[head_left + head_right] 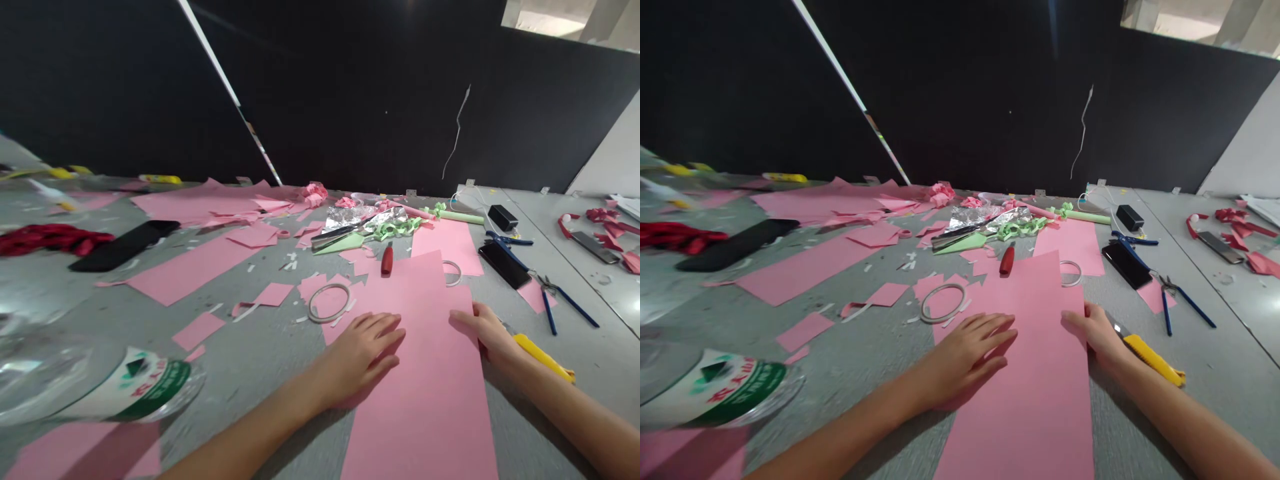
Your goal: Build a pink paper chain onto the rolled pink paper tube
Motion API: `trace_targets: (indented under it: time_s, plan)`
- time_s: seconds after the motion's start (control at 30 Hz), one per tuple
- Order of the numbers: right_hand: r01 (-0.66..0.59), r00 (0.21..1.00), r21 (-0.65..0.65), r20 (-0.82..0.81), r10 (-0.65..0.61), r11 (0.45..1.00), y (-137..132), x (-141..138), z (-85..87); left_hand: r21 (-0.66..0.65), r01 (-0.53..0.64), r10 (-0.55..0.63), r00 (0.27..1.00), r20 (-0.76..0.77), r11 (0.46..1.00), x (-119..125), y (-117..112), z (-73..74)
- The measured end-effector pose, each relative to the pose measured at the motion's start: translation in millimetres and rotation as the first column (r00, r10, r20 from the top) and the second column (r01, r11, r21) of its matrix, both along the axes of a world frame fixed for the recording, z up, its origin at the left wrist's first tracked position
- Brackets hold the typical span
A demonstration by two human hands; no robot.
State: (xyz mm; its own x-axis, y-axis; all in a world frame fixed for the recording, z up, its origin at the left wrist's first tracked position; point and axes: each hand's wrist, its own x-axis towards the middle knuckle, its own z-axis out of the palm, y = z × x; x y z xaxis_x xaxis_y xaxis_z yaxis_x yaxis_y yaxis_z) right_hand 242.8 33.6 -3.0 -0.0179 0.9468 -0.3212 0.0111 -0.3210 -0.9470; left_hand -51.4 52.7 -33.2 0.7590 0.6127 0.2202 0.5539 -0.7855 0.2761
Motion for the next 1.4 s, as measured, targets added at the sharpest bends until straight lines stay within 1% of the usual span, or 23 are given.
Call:
trace_targets:
  time_s: [0.07, 0.13, 0.27, 0.37, 0.47, 0.53, 0.6, 0.7, 0.77, 0.83, 0.9, 1.07, 1.17, 1.3, 1.4]
  plan:
    - [-0.029, 0.994, -0.012, 0.108, 0.030, 1.000, 0.9, 0.4, -3.4, -0.003, 0.012, -0.012, 1.000, 0.012, 1.000, 0.1, -0.9, -0.4]
    - [-0.049, 0.984, 0.006, 0.170, 0.047, 0.999, 0.7, 0.6, -7.1, -0.007, 0.025, -0.025, 1.000, 0.011, 1.000, 0.3, -1.4, 0.0]
    - [-0.015, 0.969, 0.073, 0.245, -0.003, 0.997, -1.2, 5.0, -7.4, -0.005, 0.020, -0.019, 0.999, 0.039, 1.000, -1.1, 1.6, 1.5]
    - [0.015, 0.956, 0.123, 0.289, -0.050, 0.992, 0.7, 13.8, -4.3, -0.007, -0.057, 0.057, 0.993, 0.101, 0.998, -4.7, 6.7, 1.3]
    - [0.009, 0.939, 0.168, 0.339, -0.067, 0.986, 6.2, 23.2, -5.1, -0.029, -0.155, 0.158, 0.977, 0.141, 0.987, -8.2, 11.1, -0.3]
    - [0.001, 0.913, 0.212, 0.398, -0.088, 0.977, 10.1, 28.2, -8.0, -0.043, -0.174, 0.178, 0.973, 0.149, 0.984, -9.3, 12.6, -1.3]
    - [-0.007, 0.869, 0.270, 0.478, -0.128, 0.963, 13.0, 32.1, -11.1, -0.047, -0.138, 0.144, 0.978, 0.148, 0.989, -9.1, 12.2, -1.4]
    - [-0.036, 0.790, 0.357, 0.582, -0.192, 0.934, 14.7, 36.7, -12.4, -0.048, -0.048, 0.053, 0.990, 0.132, 0.998, -6.4, 8.9, 0.4]
    - [-0.064, 0.753, 0.398, 0.621, -0.218, 0.915, 14.4, 38.6, -10.7, -0.056, -0.005, 0.011, 0.994, 0.107, 0.998, -4.1, 6.5, 1.8]
    - [-0.087, 0.732, 0.424, 0.641, -0.231, 0.901, 13.6, 39.2, -8.5, -0.070, 0.011, -0.005, 0.997, 0.079, 0.998, -2.5, 5.3, 2.4]
    - [-0.099, 0.727, 0.432, 0.646, -0.231, 0.896, 12.7, 38.5, -7.3, -0.081, 0.006, -0.001, 0.998, 0.064, 0.997, -2.2, 5.7, 1.8]
    - [-0.122, 0.756, 0.415, 0.627, -0.187, 0.901, 13.3, 35.1, -10.7, -0.094, -0.080, 0.085, 0.995, 0.056, 0.992, -4.9, 9.7, -2.8]
    - [-0.133, 0.770, 0.400, 0.618, -0.160, 0.907, 15.6, 35.5, -15.1, -0.099, -0.071, 0.074, 0.997, 0.035, 0.993, -5.8, 9.6, -4.1]
    - [-0.116, 0.782, 0.392, 0.602, -0.160, 0.912, 18.6, 37.7, -18.6, -0.111, -0.065, 0.068, 0.997, 0.027, 0.992, -5.2, 6.2, -0.9]
    - [-0.125, 0.805, 0.385, 0.578, -0.133, 0.914, 18.6, 37.3, -16.7, -0.133, -0.121, 0.133, 0.988, 0.079, 0.984, -4.8, 4.2, 2.8]
